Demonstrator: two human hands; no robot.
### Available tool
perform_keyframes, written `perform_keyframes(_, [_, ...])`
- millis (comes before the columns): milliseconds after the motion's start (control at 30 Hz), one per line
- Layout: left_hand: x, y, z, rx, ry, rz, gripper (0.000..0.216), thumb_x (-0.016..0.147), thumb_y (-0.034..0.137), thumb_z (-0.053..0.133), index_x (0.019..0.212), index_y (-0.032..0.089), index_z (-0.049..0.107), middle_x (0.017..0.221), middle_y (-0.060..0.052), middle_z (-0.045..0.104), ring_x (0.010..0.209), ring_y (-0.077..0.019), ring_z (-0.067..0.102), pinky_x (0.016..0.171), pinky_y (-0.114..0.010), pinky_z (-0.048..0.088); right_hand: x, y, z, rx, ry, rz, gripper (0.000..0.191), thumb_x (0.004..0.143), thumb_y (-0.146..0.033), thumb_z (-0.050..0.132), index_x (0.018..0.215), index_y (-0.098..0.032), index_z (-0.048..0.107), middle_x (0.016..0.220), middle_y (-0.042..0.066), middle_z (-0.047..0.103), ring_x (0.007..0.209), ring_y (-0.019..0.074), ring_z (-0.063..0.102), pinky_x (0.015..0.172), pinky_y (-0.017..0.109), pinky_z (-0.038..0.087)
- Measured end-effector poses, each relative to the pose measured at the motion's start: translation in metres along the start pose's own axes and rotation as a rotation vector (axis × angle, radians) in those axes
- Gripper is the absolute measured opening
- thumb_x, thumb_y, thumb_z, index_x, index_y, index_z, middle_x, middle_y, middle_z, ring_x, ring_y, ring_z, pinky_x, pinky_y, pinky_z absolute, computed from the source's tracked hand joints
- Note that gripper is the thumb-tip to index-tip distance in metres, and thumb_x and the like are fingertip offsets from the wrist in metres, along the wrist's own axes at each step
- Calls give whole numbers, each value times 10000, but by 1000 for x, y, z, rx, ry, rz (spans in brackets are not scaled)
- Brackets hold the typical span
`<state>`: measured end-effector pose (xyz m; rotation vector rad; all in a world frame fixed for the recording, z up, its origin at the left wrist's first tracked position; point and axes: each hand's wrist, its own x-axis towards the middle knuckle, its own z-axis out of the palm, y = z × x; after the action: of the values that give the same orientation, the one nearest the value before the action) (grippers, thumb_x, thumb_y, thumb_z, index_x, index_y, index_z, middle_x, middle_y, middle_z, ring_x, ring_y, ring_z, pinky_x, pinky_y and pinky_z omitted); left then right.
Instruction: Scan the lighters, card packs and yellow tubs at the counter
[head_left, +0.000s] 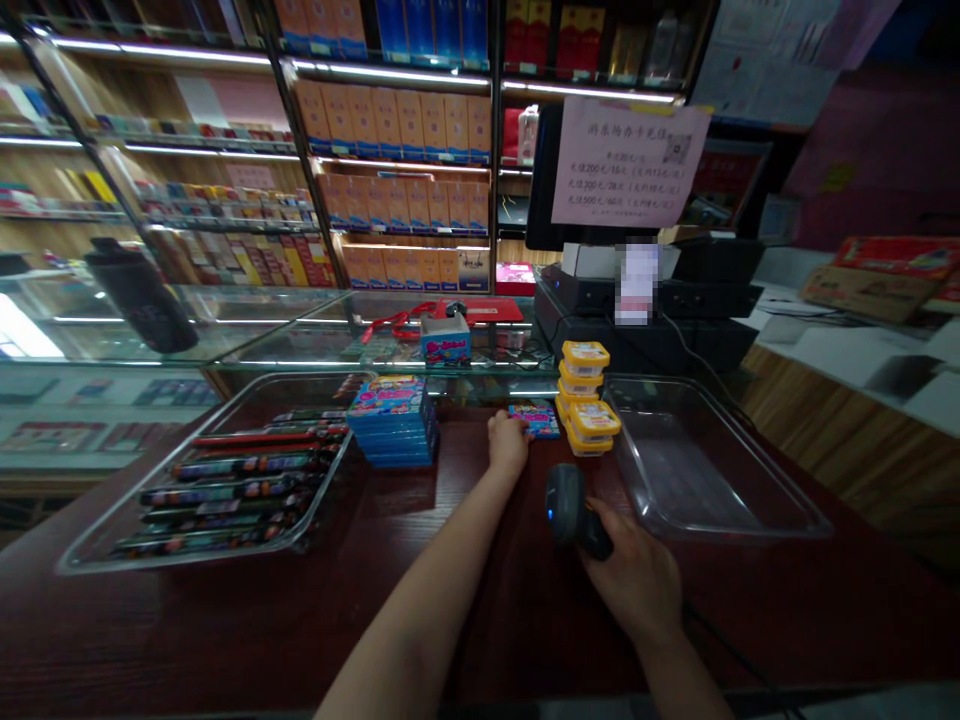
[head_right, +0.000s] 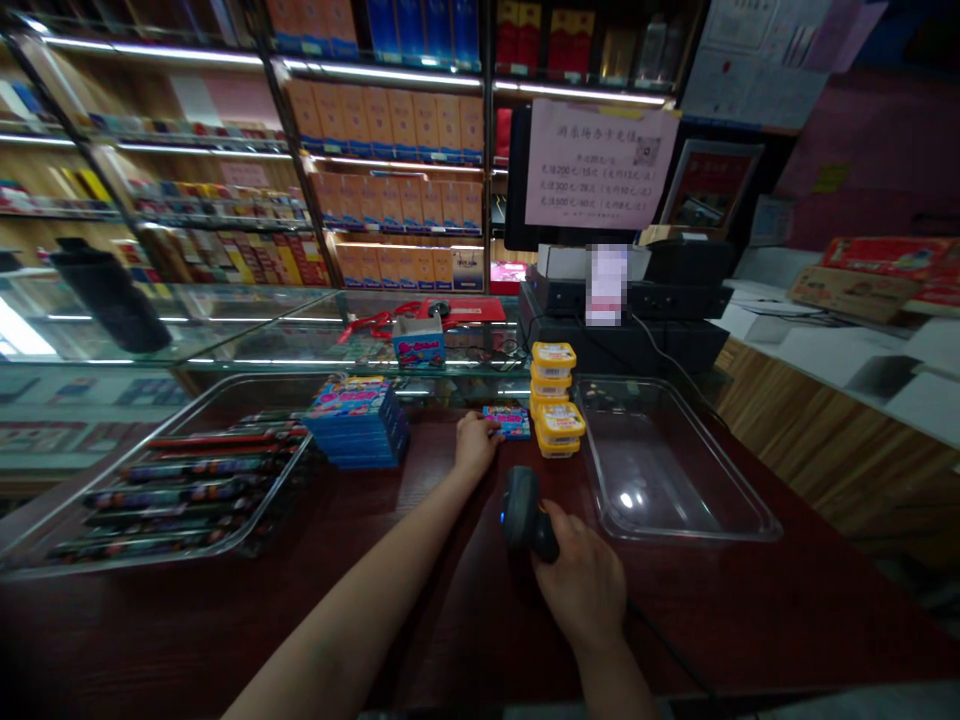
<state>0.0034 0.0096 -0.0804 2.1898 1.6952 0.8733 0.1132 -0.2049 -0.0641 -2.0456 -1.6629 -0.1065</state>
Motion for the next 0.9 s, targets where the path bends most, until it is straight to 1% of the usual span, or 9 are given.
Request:
perform_keyframes(133, [0,0,2,10,5,6,259,738,241,698,994,209,723,1064,-99,561,1037,-234,497,903,-309,398,0,0,1,-14,4,9,384,804,-239,545,1185,-260,588,1047,24,704,858,190,666,715,297,459])
perform_keyframes(267, [-8,-1,-11,21,-2,67,284,757,244,668,1036,200,693,1091,-97,559,1050,-223,498,916,-315,395,0,0,2,-4,-4,27,368,820,-261,525,1183,-268,586,1046,23,706,870,196,669,720,308,467])
perform_keyframes(400, [-24,0,-48,95,65,203,263,819,244,576,1063,205,665,1075,-88,576,1026,-213,497,897,-321,407,-3,2,4,7,23,-7,348,842,-278,503,1182,-260,578,1047,26,707,874,195,671,736,304,470])
perform_keyframes(500, [-37,-1,-87,192,149,309,254,855,250,510,1061,220,656,1079,-80,585,1021,-219,492,890,-341,408,-5,4,5,-10,51,-30,340,843,-297,502,1172,-262,579,1035,23,709,855,198,675,709,301,475])
perform_keyframes(567, [-45,-6,-115,261,235,337,311,868,259,487,1150,230,613,1117,-86,584,1056,-239,482,918,-376,388,-7,5,5,-17,63,-42,343,838,-301,506,1171,-262,577,1036,22,707,842,197,677,699,300,478])
perform_keyframes(633, [-50,-15,-138,332,336,304,387,868,272,487,1248,233,547,1192,-104,561,1136,-275,447,973,-428,339,-9,5,5,-24,66,-41,361,829,-297,512,1183,-263,568,1055,20,700,848,198,676,704,305,482])
perform_keyframes(733, [-55,-31,-164,427,427,145,482,825,310,562,1291,204,502,1282,-153,499,1236,-349,362,1023,-499,254,-11,4,4,-38,40,-21,379,830,-299,499,1204,-265,552,1080,21,692,866,204,672,697,313,485])
perform_keyframes(833, [-58,-46,-177,474,404,18,456,774,358,636,1197,202,566,1261,-172,498,1227,-383,358,1005,-523,245,-11,2,2,-38,7,3,360,853,-320,460,1199,-275,554,1069,24,695,845,208,676,681,322,485])
perform_keyframes(900, [-61,-53,-183,486,372,20,380,776,368,636,1131,236,603,1236,-152,516,1202,-372,377,992,-521,251,-12,1,1,-33,6,0,356,860,-325,444,1193,-272,559,1054,33,698,834,208,678,685,326,488])
